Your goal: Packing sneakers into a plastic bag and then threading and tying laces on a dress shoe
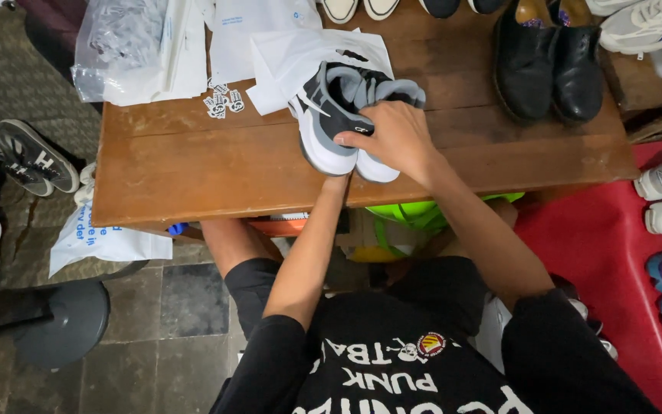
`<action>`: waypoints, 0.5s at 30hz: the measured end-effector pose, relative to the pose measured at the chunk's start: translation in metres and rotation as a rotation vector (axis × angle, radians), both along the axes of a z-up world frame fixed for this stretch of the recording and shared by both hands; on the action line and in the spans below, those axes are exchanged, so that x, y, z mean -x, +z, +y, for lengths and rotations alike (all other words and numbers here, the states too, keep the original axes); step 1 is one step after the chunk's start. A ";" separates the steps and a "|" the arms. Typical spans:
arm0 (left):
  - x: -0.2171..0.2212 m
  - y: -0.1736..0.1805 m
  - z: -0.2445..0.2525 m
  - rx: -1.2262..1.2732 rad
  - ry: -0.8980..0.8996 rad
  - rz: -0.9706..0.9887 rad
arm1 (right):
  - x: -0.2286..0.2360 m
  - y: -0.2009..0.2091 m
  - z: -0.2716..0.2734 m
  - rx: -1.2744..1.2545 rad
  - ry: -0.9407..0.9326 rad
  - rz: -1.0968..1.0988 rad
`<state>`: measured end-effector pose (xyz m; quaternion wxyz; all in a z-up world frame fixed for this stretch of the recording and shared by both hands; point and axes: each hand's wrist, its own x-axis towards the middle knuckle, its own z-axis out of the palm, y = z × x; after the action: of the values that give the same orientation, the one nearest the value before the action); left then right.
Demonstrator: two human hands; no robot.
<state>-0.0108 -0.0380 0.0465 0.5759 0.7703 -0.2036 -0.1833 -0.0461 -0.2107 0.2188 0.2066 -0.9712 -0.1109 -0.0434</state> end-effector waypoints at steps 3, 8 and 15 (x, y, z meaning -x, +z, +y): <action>0.001 0.006 0.007 -0.085 -0.097 0.023 | 0.001 0.002 0.002 -0.052 -0.008 -0.050; 0.003 0.012 0.019 -0.226 -0.267 0.067 | -0.005 0.005 -0.002 -0.076 0.010 -0.062; 0.013 0.045 0.040 -0.421 -0.501 0.140 | -0.003 -0.025 -0.005 0.107 0.068 -0.037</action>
<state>-0.0241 0.0022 0.0910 0.3539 0.7838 -0.3043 -0.4097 -0.0429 -0.2155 0.1941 0.1538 -0.9755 -0.1495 -0.0483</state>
